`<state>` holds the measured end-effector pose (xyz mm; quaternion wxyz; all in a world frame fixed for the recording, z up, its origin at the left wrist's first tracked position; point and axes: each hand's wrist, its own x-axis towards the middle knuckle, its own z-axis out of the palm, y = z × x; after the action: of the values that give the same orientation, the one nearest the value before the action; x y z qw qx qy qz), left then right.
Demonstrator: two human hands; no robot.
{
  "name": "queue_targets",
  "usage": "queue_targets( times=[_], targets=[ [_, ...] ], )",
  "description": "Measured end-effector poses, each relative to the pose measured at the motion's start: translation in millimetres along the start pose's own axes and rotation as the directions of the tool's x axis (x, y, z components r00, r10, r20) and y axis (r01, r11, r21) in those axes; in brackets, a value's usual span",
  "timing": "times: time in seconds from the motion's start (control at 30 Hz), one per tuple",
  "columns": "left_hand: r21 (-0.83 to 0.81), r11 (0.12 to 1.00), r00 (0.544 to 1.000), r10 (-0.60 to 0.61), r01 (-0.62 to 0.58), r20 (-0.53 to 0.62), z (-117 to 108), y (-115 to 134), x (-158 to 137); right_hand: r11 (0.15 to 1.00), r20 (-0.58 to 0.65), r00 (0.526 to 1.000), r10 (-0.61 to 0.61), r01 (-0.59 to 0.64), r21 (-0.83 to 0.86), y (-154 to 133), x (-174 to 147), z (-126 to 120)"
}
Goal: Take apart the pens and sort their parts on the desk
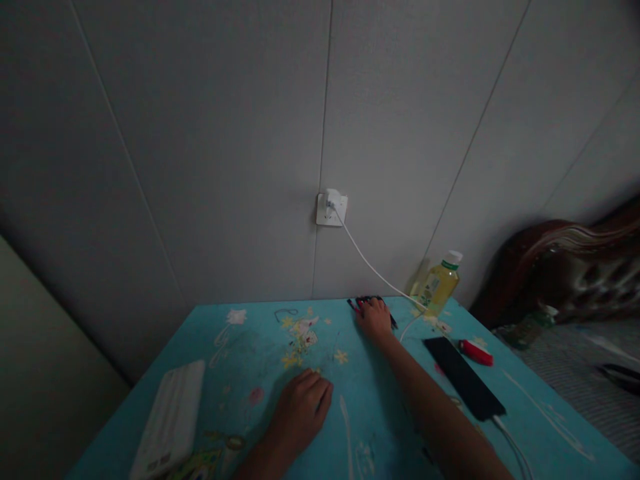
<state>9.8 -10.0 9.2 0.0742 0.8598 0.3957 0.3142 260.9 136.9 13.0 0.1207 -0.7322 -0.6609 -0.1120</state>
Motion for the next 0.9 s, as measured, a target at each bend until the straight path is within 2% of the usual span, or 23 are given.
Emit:
queue_targets(
  times=[0.23,0.4,0.57,0.77,0.9],
  targets=[
    [0.002,1.0,1.0,-0.009,0.009,0.012,0,0,0,0.997,-0.014,0.997,0.081,-0.081,-0.014,0,1,8],
    [0.017,1.0,0.999,-0.015,0.015,0.029,2,-1,-1,0.996,0.011,0.996,0.09,-0.09,-0.007,0,0,17],
    [0.047,0.998,1.0,-0.03,0.03,-0.002,4,-3,-1,0.997,0.056,0.995,0.081,-0.081,0.003,-2,-2,17],
    [0.061,0.998,1.0,-0.019,0.019,0.0,3,-2,-1,0.999,0.059,0.998,0.021,-0.023,0.037,-2,-6,-5],
    [0.065,0.998,1.0,-0.014,0.015,-0.021,3,-1,0,0.984,0.044,0.988,-0.15,0.144,0.107,-13,-21,-30]
  ],
)
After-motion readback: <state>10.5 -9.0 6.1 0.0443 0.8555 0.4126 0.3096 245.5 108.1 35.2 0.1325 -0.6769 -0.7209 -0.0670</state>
